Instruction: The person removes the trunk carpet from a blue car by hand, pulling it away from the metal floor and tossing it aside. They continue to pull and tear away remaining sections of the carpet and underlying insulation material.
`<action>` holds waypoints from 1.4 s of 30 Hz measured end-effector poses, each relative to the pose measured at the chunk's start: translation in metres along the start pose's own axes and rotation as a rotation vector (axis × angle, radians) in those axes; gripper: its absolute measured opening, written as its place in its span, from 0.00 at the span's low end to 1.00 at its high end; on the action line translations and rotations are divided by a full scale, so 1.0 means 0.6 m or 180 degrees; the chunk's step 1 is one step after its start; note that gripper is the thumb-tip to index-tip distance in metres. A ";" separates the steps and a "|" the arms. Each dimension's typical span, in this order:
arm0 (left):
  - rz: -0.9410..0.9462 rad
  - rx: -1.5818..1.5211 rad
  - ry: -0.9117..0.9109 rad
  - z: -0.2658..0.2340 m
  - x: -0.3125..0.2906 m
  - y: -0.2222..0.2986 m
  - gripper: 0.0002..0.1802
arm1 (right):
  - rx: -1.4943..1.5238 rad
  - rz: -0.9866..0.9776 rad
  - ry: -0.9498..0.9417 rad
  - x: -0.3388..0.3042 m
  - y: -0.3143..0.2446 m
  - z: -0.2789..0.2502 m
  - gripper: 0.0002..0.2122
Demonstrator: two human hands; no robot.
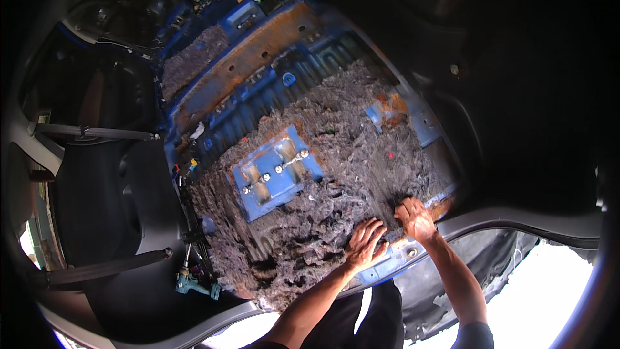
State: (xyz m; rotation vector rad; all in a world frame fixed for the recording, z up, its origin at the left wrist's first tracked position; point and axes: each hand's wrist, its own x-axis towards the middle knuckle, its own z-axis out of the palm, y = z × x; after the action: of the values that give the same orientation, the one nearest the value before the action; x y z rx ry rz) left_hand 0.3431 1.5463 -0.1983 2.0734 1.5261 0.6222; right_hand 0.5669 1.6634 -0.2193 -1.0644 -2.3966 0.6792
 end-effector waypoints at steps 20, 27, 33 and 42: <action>0.0064 0.0415 -0.0117 0.014 -0.007 -0.007 0.35 | 0.0432 0.0589 0.0613 0.034 -0.032 0.053 0.12; 0.0040 0.0429 -0.0151 0.017 -0.009 -0.008 0.35 | -0.0366 0.0615 0.0096 0.026 -0.041 0.060 0.09; 0.0034 0.0407 -0.0161 0.016 -0.010 -0.007 0.34 | -0.0357 0.1109 0.0416 0.072 -0.029 0.052 0.08; 0.0074 0.0470 -0.0097 0.018 -0.008 -0.008 0.27 | 0.0105 0.0093 0.0325 0.079 -0.031 -0.042 0.21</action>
State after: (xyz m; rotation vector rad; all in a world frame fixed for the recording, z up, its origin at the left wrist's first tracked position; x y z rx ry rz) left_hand 0.3450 1.5415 -0.2102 2.2022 1.5753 0.4972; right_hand 0.5417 1.6957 -0.1798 -1.0958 -2.2796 0.6560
